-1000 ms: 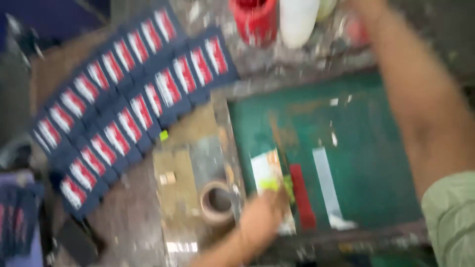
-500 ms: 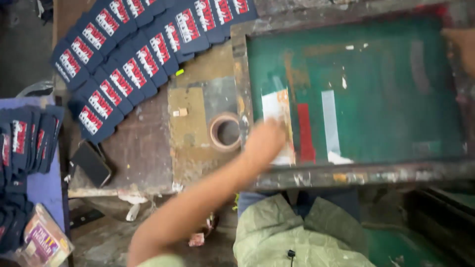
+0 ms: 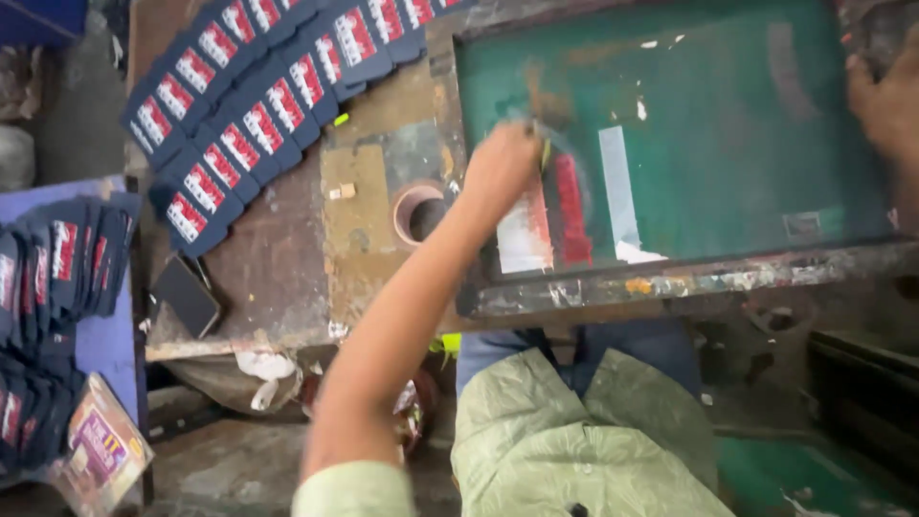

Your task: The person pours a liquid from a white bottle onto a yellow cloth and uses it to wipe a green screen frame. They scrub the surface of the screen repeatedly with the cloth to remove residue.

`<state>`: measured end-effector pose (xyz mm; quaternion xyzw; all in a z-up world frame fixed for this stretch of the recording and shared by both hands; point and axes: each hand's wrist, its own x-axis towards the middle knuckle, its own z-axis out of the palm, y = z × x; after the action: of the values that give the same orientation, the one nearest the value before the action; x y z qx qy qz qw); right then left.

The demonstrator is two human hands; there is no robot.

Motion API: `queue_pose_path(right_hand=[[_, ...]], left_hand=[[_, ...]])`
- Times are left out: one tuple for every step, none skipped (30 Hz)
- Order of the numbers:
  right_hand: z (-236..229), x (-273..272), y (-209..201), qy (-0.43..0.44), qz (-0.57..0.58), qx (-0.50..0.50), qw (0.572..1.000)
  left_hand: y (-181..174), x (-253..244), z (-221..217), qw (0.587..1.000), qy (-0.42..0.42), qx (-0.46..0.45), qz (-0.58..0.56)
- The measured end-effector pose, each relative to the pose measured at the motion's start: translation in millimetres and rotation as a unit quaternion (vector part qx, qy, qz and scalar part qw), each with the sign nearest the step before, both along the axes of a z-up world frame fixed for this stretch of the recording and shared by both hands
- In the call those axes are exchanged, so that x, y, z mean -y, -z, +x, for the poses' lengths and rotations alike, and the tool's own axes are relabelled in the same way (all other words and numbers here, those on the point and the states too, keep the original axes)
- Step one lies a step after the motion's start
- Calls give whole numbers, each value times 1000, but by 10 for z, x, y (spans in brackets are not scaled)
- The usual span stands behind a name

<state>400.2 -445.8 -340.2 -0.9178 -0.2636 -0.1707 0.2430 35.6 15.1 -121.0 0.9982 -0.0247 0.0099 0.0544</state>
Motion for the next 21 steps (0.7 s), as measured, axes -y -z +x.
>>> queue_pose_path(right_hand=[[39,-86,16,-28,54,-39,997],[91,-168,28,-55,108,-77,990],[-2,-214,-57,-53,109,-80,989],[-79,-254,-132,-60,148,-99,982],[-171,-227,-202,-65,183,-120,974],[-176,-178,-160,-60,179,-126,974],[-155,-152,-143,-41,134,-66,988],[-142,-129,-133,-21,86,-5,996],[-176,-73,-155,-15,82,-7,996],[-225,-32,-179,1,39,11,999],[-232,-60,-222,9,-5,30,1000],[-237,-53,-215,8,-9,29,1000],[-233,-48,-209,15,-25,37,999],[-225,-46,-201,21,-41,45,998],[-253,-45,-262,23,-46,43,998],[-278,-45,-320,16,-50,77,996],[-305,-86,-356,7,-52,109,993],[-336,-88,-426,5,-56,106,993],[-369,-119,-478,3,-91,106,990],[-400,-141,-535,1,-127,106,986],[-343,-100,-452,3,-126,105,986]], left_hand=[[80,-47,174,997,-28,77,-13],[158,-91,359,986,-57,154,-27],[137,141,178,987,-55,150,-26],[126,377,9,990,11,138,-12],[132,653,-158,989,77,123,-3],[128,699,-289,990,80,116,-8],[85,695,-366,988,117,101,-19],[35,684,-452,984,155,84,-29],[3,579,-287,983,160,82,-33],[-28,462,-134,992,113,53,-19],[-63,328,-2,998,59,26,-5],[-60,388,146,998,58,25,-9],[-64,435,319,996,31,43,-70],[-66,480,495,989,4,60,-132],[125,682,485,989,5,59,-137],[315,887,475,984,102,43,-138],[503,1075,448,971,194,26,-137],[292,1094,223,971,193,24,-141],[71,1090,3,948,254,1,-192],[-156,1095,-213,918,312,-22,-243],[-283,914,-274,918,314,-24,-242]])
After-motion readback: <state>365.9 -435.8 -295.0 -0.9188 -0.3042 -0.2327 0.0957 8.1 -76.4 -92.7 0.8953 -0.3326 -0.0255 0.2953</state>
